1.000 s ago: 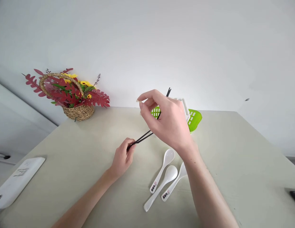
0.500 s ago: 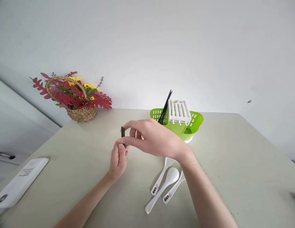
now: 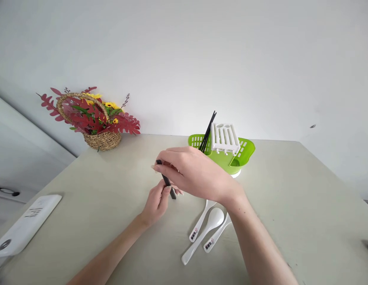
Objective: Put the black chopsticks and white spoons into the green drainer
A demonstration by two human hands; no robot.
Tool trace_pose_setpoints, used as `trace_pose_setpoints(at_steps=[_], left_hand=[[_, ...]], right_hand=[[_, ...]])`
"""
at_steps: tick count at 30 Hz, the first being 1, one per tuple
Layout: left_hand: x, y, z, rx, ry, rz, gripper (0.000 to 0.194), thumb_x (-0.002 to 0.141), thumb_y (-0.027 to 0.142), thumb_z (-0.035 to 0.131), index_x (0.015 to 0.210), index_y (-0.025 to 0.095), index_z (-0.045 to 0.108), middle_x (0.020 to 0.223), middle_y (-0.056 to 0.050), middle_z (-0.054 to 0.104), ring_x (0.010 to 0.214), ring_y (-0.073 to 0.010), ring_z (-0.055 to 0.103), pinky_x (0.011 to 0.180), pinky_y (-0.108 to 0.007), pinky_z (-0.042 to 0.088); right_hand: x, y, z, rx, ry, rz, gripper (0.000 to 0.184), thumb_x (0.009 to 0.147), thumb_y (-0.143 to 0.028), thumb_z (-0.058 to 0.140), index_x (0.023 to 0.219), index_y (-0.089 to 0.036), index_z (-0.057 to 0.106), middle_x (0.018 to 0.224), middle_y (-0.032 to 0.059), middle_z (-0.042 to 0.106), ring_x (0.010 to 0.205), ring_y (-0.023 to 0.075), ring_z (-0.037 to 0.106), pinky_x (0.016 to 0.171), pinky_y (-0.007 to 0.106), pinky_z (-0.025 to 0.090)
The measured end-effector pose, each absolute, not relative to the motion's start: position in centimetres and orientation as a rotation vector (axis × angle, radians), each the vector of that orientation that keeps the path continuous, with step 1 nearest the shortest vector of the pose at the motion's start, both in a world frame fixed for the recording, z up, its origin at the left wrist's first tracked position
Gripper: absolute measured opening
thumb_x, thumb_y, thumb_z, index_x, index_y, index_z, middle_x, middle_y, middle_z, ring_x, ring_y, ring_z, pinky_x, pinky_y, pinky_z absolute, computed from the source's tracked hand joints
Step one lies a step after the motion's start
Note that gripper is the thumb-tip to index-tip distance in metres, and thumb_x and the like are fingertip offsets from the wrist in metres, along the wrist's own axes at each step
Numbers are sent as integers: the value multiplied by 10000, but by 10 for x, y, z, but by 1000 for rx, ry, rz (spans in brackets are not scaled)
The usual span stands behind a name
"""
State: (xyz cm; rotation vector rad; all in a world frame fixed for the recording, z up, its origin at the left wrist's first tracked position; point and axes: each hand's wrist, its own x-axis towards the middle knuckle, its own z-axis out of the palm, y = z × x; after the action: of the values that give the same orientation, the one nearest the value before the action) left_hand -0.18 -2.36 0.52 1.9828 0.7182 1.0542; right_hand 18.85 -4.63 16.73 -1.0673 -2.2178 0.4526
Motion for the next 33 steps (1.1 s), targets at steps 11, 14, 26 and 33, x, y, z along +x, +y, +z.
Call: trace_pose_setpoints(at_steps=[11, 14, 26, 33], left_hand=[[-4, -17, 5, 2057, 806, 821, 400, 1130, 376, 334, 1008, 227, 684, 994, -60, 749, 957, -196, 679, 929, -338, 533], [-3, -16, 3, 2081, 817, 771, 398, 1130, 374, 329, 1032, 229, 686, 1020, -61, 755, 988, -202, 688, 952, -342, 529], [-3, -14, -3, 2237, 825, 669, 304, 1106, 306, 377, 1017, 243, 661, 933, -30, 771, 958, -198, 696, 896, -340, 532], [-2, -13, -4, 2258, 834, 656, 270, 1101, 301, 406, 1021, 251, 659, 932, -22, 771, 955, -203, 687, 889, -340, 516]], right_hand=[[200, -39, 163, -1205, -2201, 385, 258, 1063, -341, 550, 846, -233, 641, 720, -19, 647, 623, 134, 566, 565, 293, 348], [211, -37, 165, -1218, -2160, 407, 260, 1060, -354, 547, 856, -229, 649, 706, -24, 644, 604, 127, 551, 575, 284, 376], [242, -34, 173, -962, -1055, -52, 246, 1037, -409, 604, 840, -262, 615, 751, 14, 564, 528, 144, 480, 516, 352, 375], [246, -19, 160, -1214, -1142, -368, 268, 1087, -370, 479, 918, -249, 648, 900, 61, 693, 729, 207, 611, 727, 387, 457]])
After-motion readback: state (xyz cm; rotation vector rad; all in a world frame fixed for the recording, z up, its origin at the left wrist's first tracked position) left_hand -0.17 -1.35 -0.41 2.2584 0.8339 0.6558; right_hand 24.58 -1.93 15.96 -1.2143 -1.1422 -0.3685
